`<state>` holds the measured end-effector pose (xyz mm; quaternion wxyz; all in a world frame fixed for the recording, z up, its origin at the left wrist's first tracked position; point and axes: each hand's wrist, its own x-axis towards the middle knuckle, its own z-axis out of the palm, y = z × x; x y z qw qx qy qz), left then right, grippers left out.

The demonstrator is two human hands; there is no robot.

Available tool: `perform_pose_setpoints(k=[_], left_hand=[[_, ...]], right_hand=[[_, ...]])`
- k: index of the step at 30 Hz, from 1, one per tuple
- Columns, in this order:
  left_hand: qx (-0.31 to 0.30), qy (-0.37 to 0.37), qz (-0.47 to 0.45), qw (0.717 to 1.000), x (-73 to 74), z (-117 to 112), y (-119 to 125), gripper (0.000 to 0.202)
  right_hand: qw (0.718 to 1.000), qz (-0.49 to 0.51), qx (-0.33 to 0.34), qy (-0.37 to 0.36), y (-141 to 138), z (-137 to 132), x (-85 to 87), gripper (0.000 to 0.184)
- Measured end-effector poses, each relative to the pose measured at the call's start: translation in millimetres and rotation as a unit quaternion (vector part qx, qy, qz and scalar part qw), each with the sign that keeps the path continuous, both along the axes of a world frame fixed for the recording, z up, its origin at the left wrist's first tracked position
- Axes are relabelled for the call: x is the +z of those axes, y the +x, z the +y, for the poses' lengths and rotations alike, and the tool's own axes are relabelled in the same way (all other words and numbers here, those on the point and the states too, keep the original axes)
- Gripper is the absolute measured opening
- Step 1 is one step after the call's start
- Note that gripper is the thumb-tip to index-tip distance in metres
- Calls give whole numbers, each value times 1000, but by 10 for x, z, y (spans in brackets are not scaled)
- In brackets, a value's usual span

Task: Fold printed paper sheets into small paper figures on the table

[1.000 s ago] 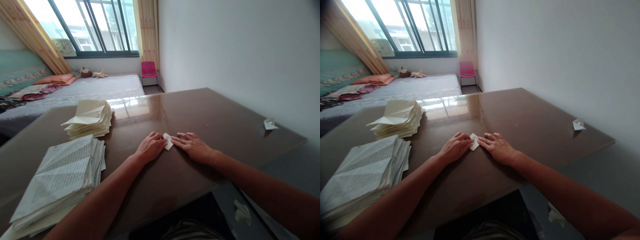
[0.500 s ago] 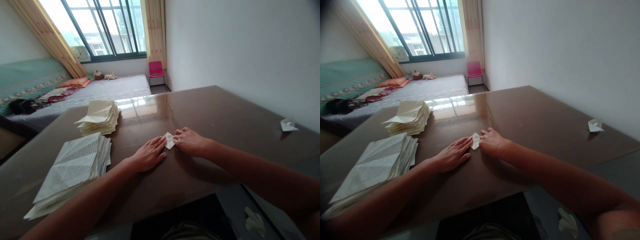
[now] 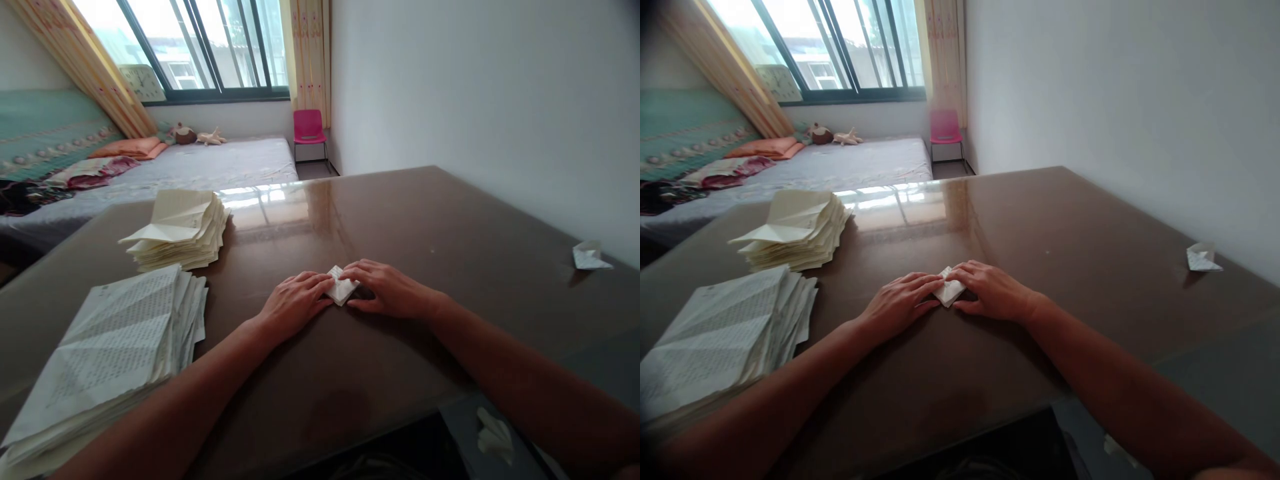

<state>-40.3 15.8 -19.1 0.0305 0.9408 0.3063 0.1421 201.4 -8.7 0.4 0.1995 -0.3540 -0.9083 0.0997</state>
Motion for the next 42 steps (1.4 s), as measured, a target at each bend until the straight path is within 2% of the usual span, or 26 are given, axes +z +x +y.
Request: perform_pose_setpoints(k=[9,15,19,25,30,34,37,42], left_hand=[[0,44,-30,999,-27,14,25,31],[-15,71,-51,996,-36,-4,25,25],[-4,39,-55,998,-38,-22,27,26],[20,-72,-103,992,-48,39,-11,25],[70,-136,-134,979,-57,102,-10,23],[108,-171,-135,970,-35,123,24,23],[122,-170,-125,970,-27,124,48,25],[141,-139,-104,975,-39,112,90,28]], right_hand=[[1000,-5,-12,28,-31,82,-107,23],[999,42,12,14,-17,86,-166,23],[997,72,22,-17,12,112,-180,22],[989,119,2,-83,82,166,-186,22],[968,175,-88,-155,72,174,-241,19],[949,202,-133,-201,-1,162,-236,17],[950,180,-174,-185,-71,155,-214,15],[961,103,-230,-114,-156,166,-231,9]])
